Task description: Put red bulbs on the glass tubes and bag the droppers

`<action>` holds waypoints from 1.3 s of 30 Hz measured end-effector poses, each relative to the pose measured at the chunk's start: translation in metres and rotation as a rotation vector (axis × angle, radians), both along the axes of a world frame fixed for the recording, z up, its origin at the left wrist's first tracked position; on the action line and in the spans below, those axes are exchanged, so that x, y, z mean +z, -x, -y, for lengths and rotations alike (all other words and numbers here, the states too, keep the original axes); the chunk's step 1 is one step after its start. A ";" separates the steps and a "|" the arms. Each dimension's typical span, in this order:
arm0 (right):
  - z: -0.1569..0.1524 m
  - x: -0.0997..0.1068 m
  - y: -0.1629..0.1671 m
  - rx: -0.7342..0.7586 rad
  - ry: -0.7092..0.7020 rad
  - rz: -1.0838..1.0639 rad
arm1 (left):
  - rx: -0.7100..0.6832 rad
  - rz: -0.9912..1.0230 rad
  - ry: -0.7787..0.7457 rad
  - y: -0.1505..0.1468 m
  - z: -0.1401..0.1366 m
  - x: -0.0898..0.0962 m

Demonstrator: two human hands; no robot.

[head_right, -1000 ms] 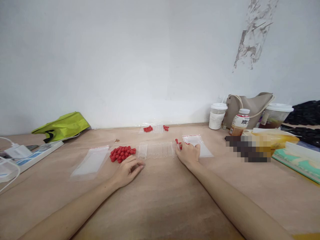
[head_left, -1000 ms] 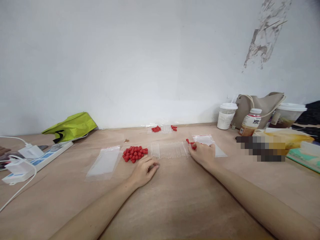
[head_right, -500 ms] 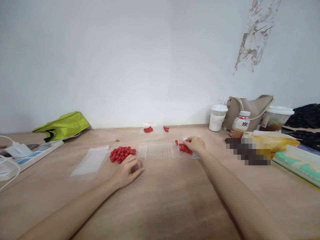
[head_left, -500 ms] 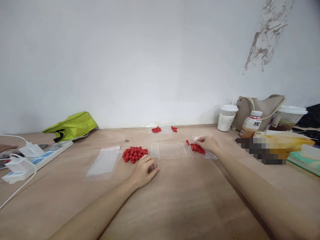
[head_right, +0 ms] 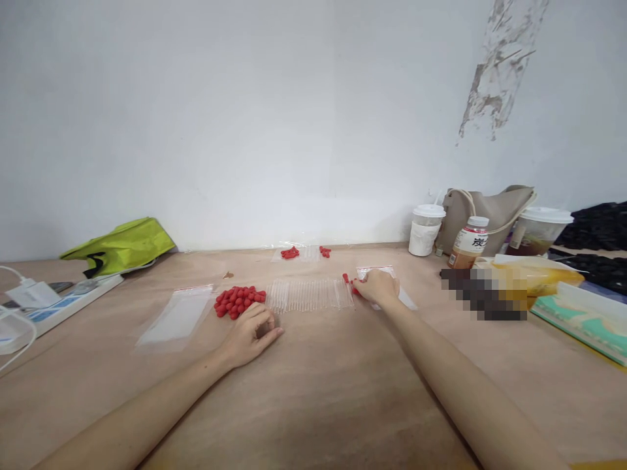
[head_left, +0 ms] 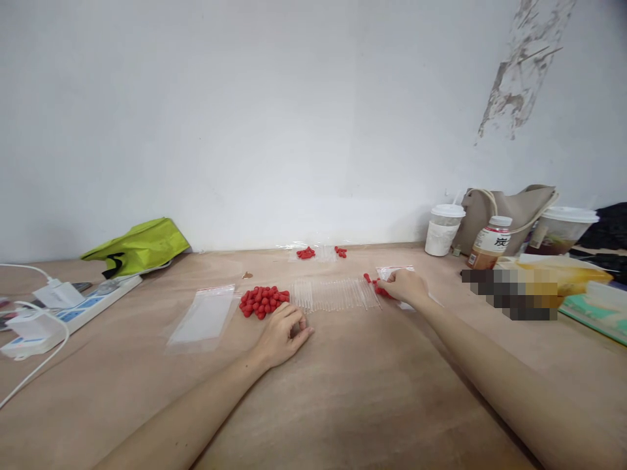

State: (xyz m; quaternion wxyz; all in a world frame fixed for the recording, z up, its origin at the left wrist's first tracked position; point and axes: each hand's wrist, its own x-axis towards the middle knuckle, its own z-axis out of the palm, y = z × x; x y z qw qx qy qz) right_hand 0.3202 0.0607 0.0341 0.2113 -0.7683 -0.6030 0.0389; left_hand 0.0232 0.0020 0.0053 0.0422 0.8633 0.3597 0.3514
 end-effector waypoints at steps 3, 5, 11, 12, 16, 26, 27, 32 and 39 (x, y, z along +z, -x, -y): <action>0.011 0.002 0.020 0.120 -0.122 -0.201 | 0.011 0.174 0.072 -0.005 -0.002 -0.002; 0.022 -0.002 0.042 0.301 -0.218 -0.349 | 0.014 0.303 0.211 -0.011 -0.004 -0.002; 0.053 -0.031 0.108 0.612 -0.102 -0.649 | -0.194 0.703 0.771 -0.026 -0.003 -0.004; 0.056 -0.034 0.114 0.631 -0.088 -0.658 | -0.228 0.765 0.822 -0.027 -0.002 -0.005; 0.054 -0.033 0.113 0.667 -0.106 -0.543 | -0.227 0.899 0.872 -0.023 -0.002 -0.003; -0.012 -0.009 0.053 0.005 0.102 -0.026 | -0.121 0.849 0.842 -0.011 -0.012 -0.008; -0.014 -0.010 0.053 -0.002 0.108 -0.024 | -0.124 0.861 0.846 -0.010 -0.012 -0.009; -0.018 -0.011 0.056 -0.012 0.153 -0.009 | -0.103 0.800 0.815 -0.009 -0.012 -0.011; -0.021 -0.007 0.056 0.036 0.175 0.007 | -0.066 0.642 0.732 -0.011 -0.007 -0.010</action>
